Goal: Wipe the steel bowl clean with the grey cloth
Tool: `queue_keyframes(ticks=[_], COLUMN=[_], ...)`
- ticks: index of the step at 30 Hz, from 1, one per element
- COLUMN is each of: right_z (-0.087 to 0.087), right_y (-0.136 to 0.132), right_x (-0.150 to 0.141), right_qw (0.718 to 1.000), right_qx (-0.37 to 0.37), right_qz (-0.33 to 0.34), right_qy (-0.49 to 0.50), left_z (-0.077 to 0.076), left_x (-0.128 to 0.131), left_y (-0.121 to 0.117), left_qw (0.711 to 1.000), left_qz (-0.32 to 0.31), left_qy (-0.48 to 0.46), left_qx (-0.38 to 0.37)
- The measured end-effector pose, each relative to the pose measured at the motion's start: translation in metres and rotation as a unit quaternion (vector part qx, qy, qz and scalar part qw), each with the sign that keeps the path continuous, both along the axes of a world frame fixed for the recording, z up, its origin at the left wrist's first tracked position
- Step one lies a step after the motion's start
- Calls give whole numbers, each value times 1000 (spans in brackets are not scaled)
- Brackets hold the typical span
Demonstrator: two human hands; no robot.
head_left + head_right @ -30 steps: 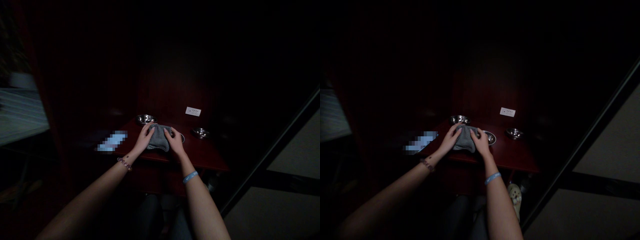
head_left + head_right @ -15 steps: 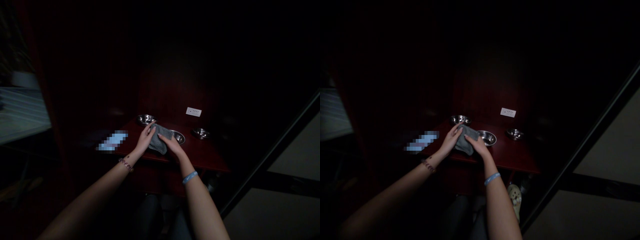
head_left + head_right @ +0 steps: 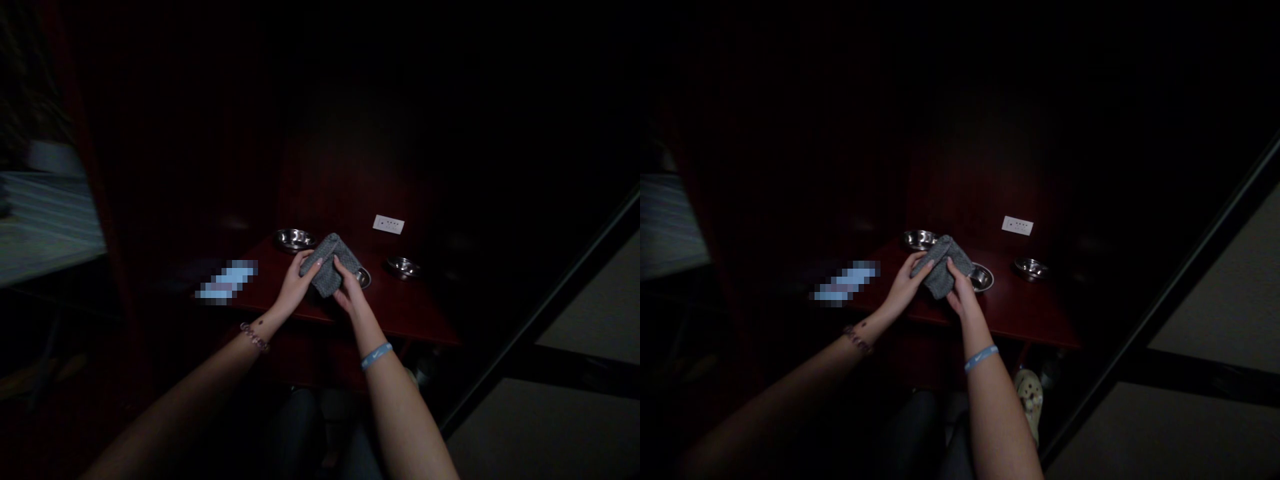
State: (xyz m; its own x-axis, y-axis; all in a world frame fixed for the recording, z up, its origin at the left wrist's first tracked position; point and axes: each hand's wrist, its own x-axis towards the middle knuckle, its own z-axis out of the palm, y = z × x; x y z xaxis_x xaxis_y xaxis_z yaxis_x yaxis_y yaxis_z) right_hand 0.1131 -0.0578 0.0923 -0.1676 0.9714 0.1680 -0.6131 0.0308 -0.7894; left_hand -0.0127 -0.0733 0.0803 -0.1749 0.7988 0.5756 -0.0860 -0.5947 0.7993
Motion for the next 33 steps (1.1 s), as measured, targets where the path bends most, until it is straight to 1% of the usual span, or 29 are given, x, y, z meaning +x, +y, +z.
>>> queue_keyframes(ticks=[4, 9, 12, 15, 18, 20, 22, 25, 29, 33], right_z=[3, 6, 6, 4, 2, 0, -2, -3, -1, 2], right_y=[-2, -4, -4, -4, -5, -4, -3, 0, 3, 5], right_x=[0, -1, -4, -6, -6, -6, -5, -4, 0, 6], right_qw=[1000, 1000, 1000, 998, 998, 998, 998, 999, 998, 998], right_qx=[-7, -14, 6, 34, 47, 42, 26, 3, -5, -14], right_qz=[7, 8, -13, -34, -19, 1, 4, -15, -53, -68], right_qy=[17, -5, -23, -27, -40, -52, -51, -33, -15, -6], left_z=[3, 2, 0, -1, -2, -4, -5, -7, -9, -14], left_x=[-3, -9, -12, -14, -12, -10, -9, -8, -9, -13], left_y=[-4, -1, 1, 1, 1, 0, 0, 0, 0, 4], left_qw=[1000, 1000, 998, 996, 995, 994, 994, 993, 993, 994], left_qz=[-5, -9, -10, -29, -56, -62, -60, -62, -53, -48], left_qy=[-1, -17, -43, -64, -50, -42, -43, -43, -46, -14], left_qx=[-1, -20, -38, -55, -67, -76, -83, -86, -91, -93])
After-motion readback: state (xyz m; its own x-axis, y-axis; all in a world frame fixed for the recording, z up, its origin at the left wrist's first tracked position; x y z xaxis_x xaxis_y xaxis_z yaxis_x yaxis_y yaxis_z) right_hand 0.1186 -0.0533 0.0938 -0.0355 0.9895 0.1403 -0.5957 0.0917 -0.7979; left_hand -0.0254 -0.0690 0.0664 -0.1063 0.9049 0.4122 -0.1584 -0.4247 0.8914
